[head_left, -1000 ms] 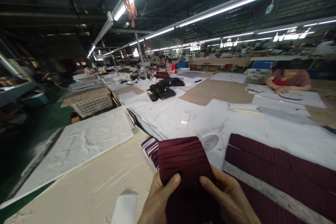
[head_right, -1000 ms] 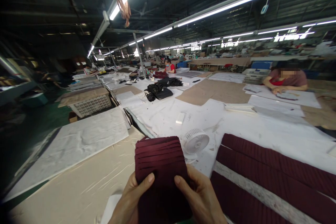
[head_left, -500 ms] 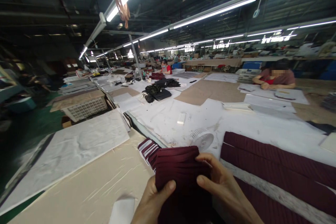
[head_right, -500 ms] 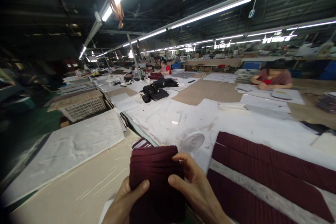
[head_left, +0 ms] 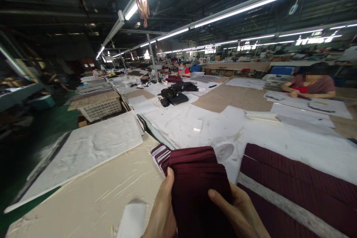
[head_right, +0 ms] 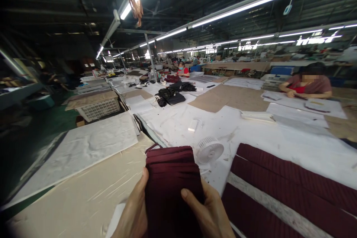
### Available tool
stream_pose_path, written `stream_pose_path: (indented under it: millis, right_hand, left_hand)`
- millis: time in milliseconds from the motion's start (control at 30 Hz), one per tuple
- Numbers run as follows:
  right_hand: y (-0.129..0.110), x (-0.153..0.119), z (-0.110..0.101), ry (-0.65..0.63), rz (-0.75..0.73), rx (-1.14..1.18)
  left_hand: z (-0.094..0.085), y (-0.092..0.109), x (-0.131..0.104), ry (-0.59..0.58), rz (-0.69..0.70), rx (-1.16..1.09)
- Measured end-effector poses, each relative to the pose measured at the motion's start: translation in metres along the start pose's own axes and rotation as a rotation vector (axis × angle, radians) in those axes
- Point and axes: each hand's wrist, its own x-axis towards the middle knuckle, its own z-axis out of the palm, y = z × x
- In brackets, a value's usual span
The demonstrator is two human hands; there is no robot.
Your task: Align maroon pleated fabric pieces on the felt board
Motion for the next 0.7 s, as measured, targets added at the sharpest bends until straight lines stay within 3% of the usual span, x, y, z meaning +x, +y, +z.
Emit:
stream_pose_path:
  millis: [133, 467, 700]
  right_hand:
    - [-0.008, -0.004, 0.001, -0.020, 0.020, 0.011]
    - [-0.012, -0.005, -0.009, -0.061, 0.065, 0.015]
    - [-0.016, -0.010, -0.011, -0.177, 0.138, 0.233]
  left_hand:
    - [-0.004, 0.002, 0.003, -0.132, -0.064, -0.084]
    - [-0.016, 0.009, 0.007, -0.314, -0.111, -0.101]
    - [-0.010, 0.007, 0.003, -0.403, -0.247, -0.164]
